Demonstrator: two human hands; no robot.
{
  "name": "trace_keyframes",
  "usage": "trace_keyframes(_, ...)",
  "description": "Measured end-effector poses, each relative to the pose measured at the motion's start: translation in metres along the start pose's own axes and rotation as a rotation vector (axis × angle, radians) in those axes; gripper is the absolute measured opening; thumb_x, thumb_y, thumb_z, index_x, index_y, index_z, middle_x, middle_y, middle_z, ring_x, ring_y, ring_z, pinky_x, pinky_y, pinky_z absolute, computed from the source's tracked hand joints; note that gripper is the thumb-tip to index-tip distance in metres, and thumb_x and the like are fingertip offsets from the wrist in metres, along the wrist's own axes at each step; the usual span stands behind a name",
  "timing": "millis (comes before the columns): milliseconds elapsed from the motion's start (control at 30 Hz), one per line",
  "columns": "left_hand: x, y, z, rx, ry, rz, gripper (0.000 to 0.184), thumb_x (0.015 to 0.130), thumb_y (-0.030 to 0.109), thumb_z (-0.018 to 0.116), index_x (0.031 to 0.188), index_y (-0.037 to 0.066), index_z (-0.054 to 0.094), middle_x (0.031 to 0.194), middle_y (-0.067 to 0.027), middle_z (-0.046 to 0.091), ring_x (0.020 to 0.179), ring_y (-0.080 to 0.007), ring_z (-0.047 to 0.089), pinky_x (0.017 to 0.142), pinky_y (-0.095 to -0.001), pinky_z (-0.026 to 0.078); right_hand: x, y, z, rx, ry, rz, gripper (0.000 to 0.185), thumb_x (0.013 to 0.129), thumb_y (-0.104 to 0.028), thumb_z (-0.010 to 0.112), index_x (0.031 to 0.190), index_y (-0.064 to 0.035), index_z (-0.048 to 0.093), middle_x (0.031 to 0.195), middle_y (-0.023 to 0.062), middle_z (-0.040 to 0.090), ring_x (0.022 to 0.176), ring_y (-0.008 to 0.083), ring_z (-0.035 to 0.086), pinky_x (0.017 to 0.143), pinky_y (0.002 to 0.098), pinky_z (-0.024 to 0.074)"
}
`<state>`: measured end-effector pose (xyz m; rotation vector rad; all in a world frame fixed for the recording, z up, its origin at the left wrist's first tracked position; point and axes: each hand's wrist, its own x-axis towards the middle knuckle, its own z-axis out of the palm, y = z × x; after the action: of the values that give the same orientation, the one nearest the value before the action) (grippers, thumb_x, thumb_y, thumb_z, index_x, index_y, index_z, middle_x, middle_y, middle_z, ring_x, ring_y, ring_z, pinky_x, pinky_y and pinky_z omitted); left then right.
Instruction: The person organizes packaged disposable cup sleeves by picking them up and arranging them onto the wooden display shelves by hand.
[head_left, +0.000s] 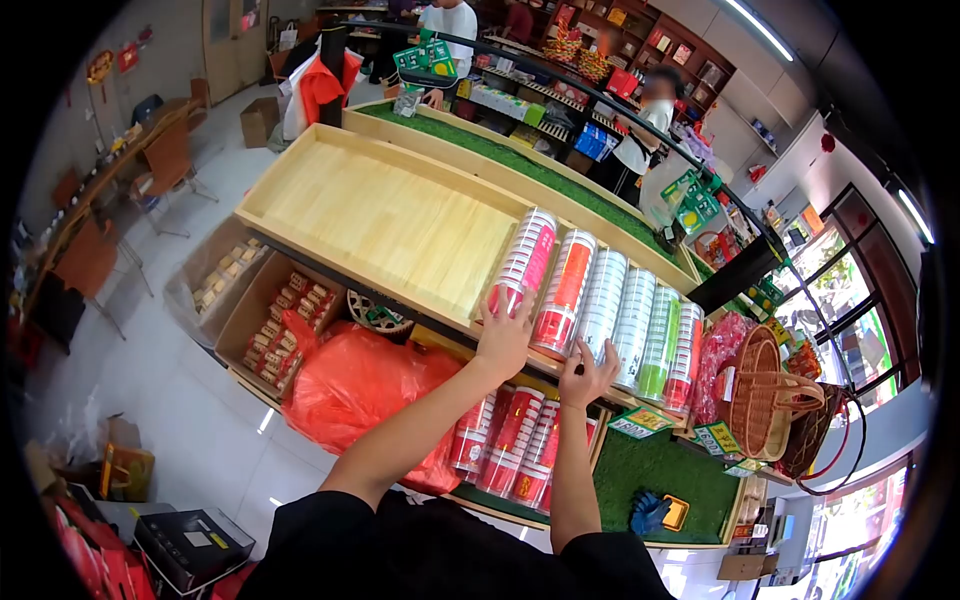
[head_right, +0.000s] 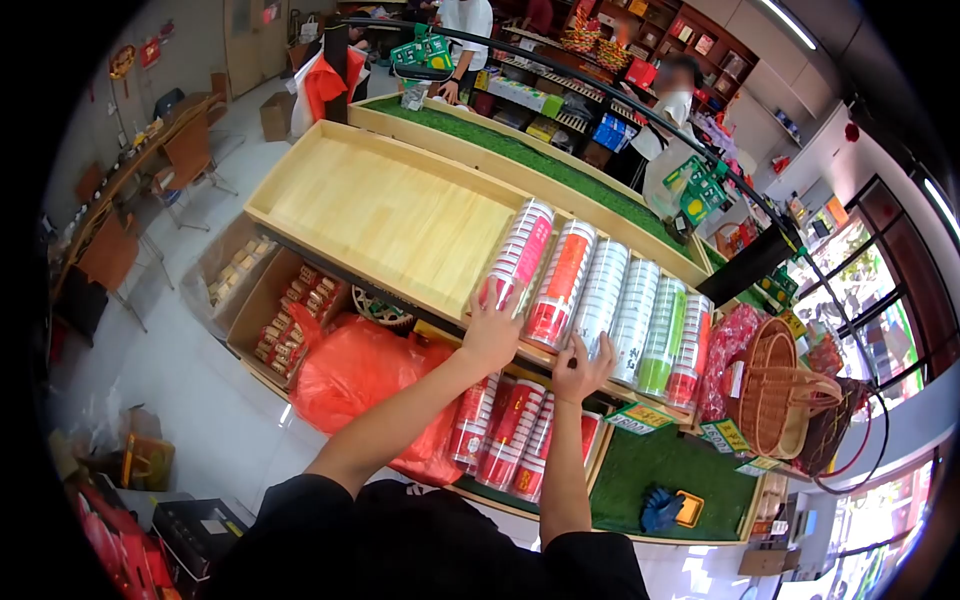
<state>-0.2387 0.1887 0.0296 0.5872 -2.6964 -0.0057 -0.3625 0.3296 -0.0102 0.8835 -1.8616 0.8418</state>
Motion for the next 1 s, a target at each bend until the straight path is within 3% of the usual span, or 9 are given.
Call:
trace_keyframes(67, -0.002, -0.001, 0.000, -0.028, 0.028, 0.000, 0.033, 0.084, 0.025, 0.061, 0.112, 0.010, 0.068, 0.156, -0.0168, 0.022, 0.138, -0.0539, 0.018, 0.100, -0.0698, 0.029, -0.001, 0.002, -0.002, -0.012, -0.006, -0.005, 0.021, 0.074, -0.010, 0.067, 0.093, -0.0145, 0.076, 0.122, 0.0181, 0.056, 0.115, 0.0378, 0.051, 0.101, 0.0507, 0.0398)
trace_keyframes(233, -0.005, -0.011, -0.012, -0.180, 0.042, -0.026, 0.047, 0.080, 0.025, 0.065, 0.127, 0.018, 0.059, 0.157, -0.0184, 0.019, 0.133, -0.0557, 0.024, 0.093, -0.0682, 0.038, 0.001, 0.003, -0.001, -0.006, 0.000, -0.010, 0.022, 0.071, -0.011, 0.065, 0.091, -0.0142, 0.075, 0.120, 0.0184, 0.056, 0.113, 0.0390, 0.052, 0.098, 0.0497, 0.0422)
trace_keyframes(367, -0.002, -0.009, -0.006, -0.221, -0.009, -0.022, 0.056, 0.079, 0.023, 0.068, 0.134, 0.022, 0.054, 0.158, -0.0177, 0.013, 0.134, -0.0579, 0.021, 0.098, -0.0678, 0.037, 0.001, 0.001, -0.002, 0.016, 0.014, 0.009, 0.024, 0.070, -0.009, 0.066, 0.092, -0.0144, 0.075, 0.118, 0.0185, 0.057, 0.113, 0.0386, 0.052, 0.097, 0.0486, 0.0428)
trace_keyframes(533, -0.003, -0.006, -0.008, -0.217, 0.037, 0.001, 0.052, 0.077, 0.019, 0.069, 0.128, 0.019, 0.057, 0.157, -0.0192, 0.015, 0.133, -0.0589, 0.024, 0.097, -0.0682, 0.038, 0.001, 0.001, -0.002, -0.008, -0.001, -0.002, 0.021, 0.072, -0.010, 0.066, 0.090, -0.0141, 0.076, 0.117, 0.0185, 0.057, 0.113, 0.0383, 0.052, 0.097, 0.0480, 0.0430)
trace_keyframes(600, 0.001, -0.002, -0.016, -0.174, -0.043, -0.027, 0.050, 0.077, 0.018, 0.067, 0.127, 0.020, 0.058, 0.154, -0.0214, 0.021, 0.131, -0.0579, 0.027, 0.093, -0.0670, 0.039, 0.001, 0.001, -0.002, -0.001, 0.002, -0.005, 0.022, 0.072, -0.010, 0.066, 0.090, -0.0140, 0.076, 0.118, 0.0185, 0.057, 0.113, 0.0383, 0.052, 0.097, 0.0480, 0.0430)
trace_keyframes(733, 0.017, 0.006, -0.026, -0.148, -0.154, -0.063, 0.048, 0.076, 0.017, 0.067, 0.124, 0.018, 0.061, 0.155, -0.0207, 0.020, 0.131, -0.0594, 0.027, 0.092, -0.0664, 0.039, 0.000, 0.002, 0.000, -0.008, 0.012, 0.003, 0.019, 0.075, -0.010, 0.067, 0.091, -0.0141, 0.076, 0.119, 0.0183, 0.057, 0.114, 0.0382, 0.052, 0.097, 0.0479, 0.0427)
trace_keyframes(1000, 0.007, 0.013, -0.005, 0.151, -0.139, -0.038, 0.030, 0.087, 0.025, 0.060, 0.113, 0.014, 0.069, 0.157, -0.0181, 0.015, 0.134, -0.0594, 0.021, 0.095, -0.0708, 0.034, 0.002, -0.003, -0.004, -0.011, -0.005, 0.015, 0.018, 0.075, -0.009, 0.068, 0.091, -0.0141, 0.076, 0.120, 0.0191, 0.057, 0.114, 0.0383, 0.051, 0.099, 0.0485, 0.0413)
